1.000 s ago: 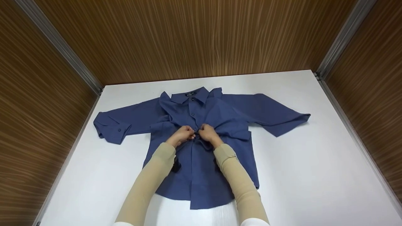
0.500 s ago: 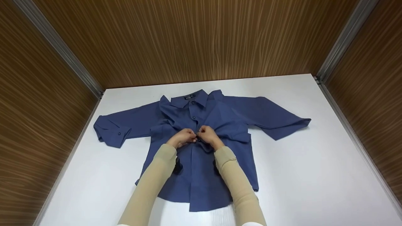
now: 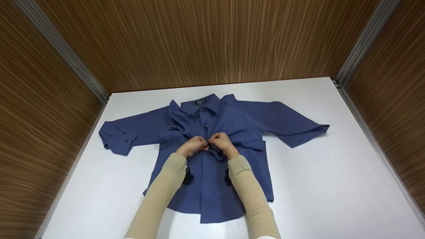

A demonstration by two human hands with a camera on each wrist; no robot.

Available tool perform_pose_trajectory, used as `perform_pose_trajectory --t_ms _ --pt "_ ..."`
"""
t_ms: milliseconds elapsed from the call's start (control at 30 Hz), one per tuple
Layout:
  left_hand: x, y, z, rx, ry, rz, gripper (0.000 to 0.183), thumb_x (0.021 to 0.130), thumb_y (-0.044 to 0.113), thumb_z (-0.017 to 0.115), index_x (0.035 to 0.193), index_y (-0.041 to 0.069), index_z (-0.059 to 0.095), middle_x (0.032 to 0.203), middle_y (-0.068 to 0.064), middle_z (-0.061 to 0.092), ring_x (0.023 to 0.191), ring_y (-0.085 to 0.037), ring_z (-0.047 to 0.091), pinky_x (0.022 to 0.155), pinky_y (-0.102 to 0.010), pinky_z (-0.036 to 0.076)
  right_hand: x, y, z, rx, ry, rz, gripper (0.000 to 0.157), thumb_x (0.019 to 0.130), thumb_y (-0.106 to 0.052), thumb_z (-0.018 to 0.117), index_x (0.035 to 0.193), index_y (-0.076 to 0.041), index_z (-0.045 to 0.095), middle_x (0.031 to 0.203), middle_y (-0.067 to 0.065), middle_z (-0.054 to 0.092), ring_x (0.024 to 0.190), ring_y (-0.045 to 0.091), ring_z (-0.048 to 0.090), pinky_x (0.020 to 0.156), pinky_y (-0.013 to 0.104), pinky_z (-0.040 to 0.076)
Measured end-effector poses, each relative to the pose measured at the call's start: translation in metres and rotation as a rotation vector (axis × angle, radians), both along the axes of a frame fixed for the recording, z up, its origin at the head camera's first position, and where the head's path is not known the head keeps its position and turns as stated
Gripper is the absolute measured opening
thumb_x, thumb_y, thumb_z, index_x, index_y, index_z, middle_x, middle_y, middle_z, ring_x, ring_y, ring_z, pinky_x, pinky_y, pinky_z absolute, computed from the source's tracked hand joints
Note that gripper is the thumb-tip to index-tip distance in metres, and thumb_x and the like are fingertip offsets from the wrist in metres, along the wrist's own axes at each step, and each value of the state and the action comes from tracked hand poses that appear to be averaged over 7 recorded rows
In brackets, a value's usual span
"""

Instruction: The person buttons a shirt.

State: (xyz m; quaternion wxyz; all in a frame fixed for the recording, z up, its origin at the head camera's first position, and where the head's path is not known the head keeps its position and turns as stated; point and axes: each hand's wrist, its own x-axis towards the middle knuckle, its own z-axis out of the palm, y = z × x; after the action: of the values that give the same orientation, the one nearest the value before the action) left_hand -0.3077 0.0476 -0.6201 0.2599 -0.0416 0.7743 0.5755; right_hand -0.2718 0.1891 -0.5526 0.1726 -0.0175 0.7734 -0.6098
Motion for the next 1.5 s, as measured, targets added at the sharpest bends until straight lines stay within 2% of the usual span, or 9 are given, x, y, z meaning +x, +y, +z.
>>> perform_pose_trajectory --t_ms 167,267,633,833,967,1200,1300,1433,1500 --pt "-0.033 -0.004 -0.073 0.147 0.005 -0.016 0.015 0.083 0.005 0.055 0.068 0.005 0.052 0.072 -0.008 0.055 0.062 -0.017 0.058 0.058 -0.026 0.047 0.001 -0.001 -0.002 0.053 0.031 0.014 0.012 0.082 -0.002 0.054 0.07 -0.002 0.056 0.061 0.0 0.047 0.051 0.01 0.04 0.05 0.023 0.033" --pt "-0.036 -0.003 -0.082 0.154 0.001 0.009 0.012 0.085 0.007 0.056 0.076 0.002 0.05 0.08 -0.01 0.054 0.068 -0.019 0.058 0.063 -0.027 0.048 0.002 -0.002 -0.002 0.059 0.043 0.024 0.011 0.083 -0.002 0.054 0.072 0.0 0.056 0.064 0.001 0.049 0.055 0.011 0.042 0.053 0.023 0.035" --pt "-0.025 0.002 -0.043 0.119 0.012 0.082 0.012 0.09 0.006 0.048 0.08 0.0 0.048 0.084 -0.013 0.052 0.072 -0.019 0.058 0.066 -0.026 0.048 -0.004 0.002 0.001 -0.058 0.023 -0.009 0.022 0.084 -0.004 0.047 0.063 -0.005 0.051 0.061 0.0 0.048 0.055 0.012 0.042 0.055 0.023 0.035" --pt "-0.031 -0.001 -0.048 0.102 0.013 0.09 0.013 0.09 0.002 0.048 0.077 0.0 0.049 0.083 -0.012 0.052 0.071 -0.018 0.059 0.065 -0.025 0.048 -0.005 0.001 0.001 -0.049 0.035 -0.004 0.014 0.083 -0.002 0.051 0.073 0.004 0.058 0.065 0.0 0.051 0.06 0.012 0.044 0.057 0.023 0.036" --pt "-0.038 -0.004 -0.065 0.082 0.025 0.087 0.013 0.089 0.004 0.049 0.076 0.003 0.052 0.083 -0.009 0.055 0.072 -0.017 0.06 0.064 -0.025 0.047 -0.004 0.0 0.0 -0.008 0.048 0.023 0.016 0.083 -0.002 0.054 0.089 0.011 0.061 0.074 0.001 0.057 0.067 0.013 0.048 0.062 0.024 0.039" --pt "-0.035 0.0 -0.074 0.071 0.051 0.13 0.011 0.086 0.0 0.05 0.075 0.002 0.051 0.079 -0.008 0.052 0.069 -0.017 0.059 0.063 -0.026 0.046 -0.001 -0.001 -0.002 0.051 0.038 0.042 0.013 0.084 -0.004 0.056 0.088 0.007 0.061 0.075 0.003 0.057 0.07 0.013 0.05 0.067 0.024 0.041" --pt "-0.021 -0.001 -0.052 0.083 0.024 0.141 0.014 0.088 0.001 0.047 0.075 0.001 0.053 0.079 -0.008 0.053 0.069 -0.017 0.059 0.063 -0.025 0.046 0.0 -0.002 -0.003 0.079 0.042 0.045 0.012 0.083 -0.004 0.056 0.086 0.007 0.061 0.076 0.003 0.057 0.07 0.013 0.049 0.066 0.024 0.041" --pt "0.023 -0.004 0.036 0.1 -0.063 0.169 0.018 0.087 0.003 0.041 0.087 -0.005 0.058 0.087 -0.012 0.056 0.074 -0.019 0.059 0.073 -0.027 0.046 0.001 -0.003 -0.005 0.103 0.051 0.057 0.012 0.083 -0.004 0.056 0.086 0.006 0.06 0.076 0.004 0.057 0.068 0.013 0.049 0.066 0.024 0.041" --pt "0.036 -0.004 0.064 0.129 -0.088 0.174 0.018 0.085 0.007 0.048 0.089 -0.007 0.06 0.088 -0.011 0.059 0.076 -0.019 0.06 0.076 -0.027 0.046 0.001 -0.004 -0.005 0.096 0.05 0.065 0.012 0.083 -0.004 0.057 0.086 0.007 0.059 0.075 0.004 0.056 0.068 0.014 0.049 0.065 0.023 0.04"
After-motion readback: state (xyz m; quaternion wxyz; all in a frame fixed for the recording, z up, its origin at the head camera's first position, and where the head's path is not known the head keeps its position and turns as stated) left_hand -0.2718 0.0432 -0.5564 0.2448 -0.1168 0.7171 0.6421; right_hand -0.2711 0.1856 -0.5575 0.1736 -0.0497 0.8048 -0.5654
